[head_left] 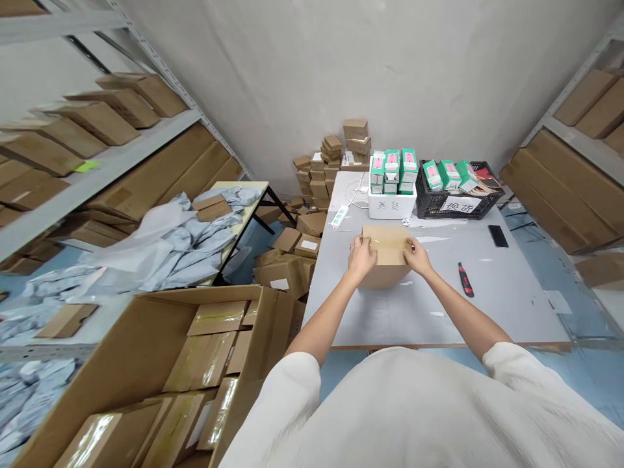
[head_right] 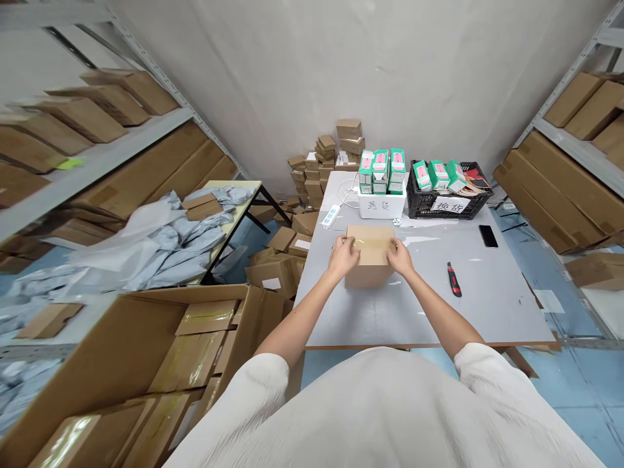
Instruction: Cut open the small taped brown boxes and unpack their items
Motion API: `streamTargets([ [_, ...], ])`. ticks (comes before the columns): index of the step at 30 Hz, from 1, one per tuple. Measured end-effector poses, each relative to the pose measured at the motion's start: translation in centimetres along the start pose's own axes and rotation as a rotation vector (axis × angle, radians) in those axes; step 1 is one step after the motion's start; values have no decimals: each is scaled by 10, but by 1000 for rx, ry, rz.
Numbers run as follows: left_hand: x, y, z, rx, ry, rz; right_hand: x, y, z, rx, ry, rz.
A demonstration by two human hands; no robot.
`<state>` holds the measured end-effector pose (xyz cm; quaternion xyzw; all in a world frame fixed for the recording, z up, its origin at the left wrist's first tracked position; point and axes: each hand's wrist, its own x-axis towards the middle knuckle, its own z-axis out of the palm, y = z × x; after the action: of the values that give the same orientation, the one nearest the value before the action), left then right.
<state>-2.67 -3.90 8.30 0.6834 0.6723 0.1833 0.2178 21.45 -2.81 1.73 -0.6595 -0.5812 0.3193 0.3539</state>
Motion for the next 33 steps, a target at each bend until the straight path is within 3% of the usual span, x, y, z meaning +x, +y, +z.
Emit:
streamTargets([
  [8, 4, 35, 54, -170, -140, 131, 6, 28, -66, -54, 179, 11],
  [13, 9, 50, 66, -118, -202, 226, 5, 41, -90, 62, 247, -20],
  [17, 11, 58, 58, 19, -120, 210, 4, 38, -82, 224, 141, -89],
  [22, 7, 64, 47, -123, -96, 124, 11, 35, -47, 403, -20, -119],
  [25, 7, 50, 42, -172, -61, 29, 12, 45, -29, 316, -57, -106],
  [33, 16, -29, 30, -285, -42, -124, 0, 100, -19, -166, -25, 71],
])
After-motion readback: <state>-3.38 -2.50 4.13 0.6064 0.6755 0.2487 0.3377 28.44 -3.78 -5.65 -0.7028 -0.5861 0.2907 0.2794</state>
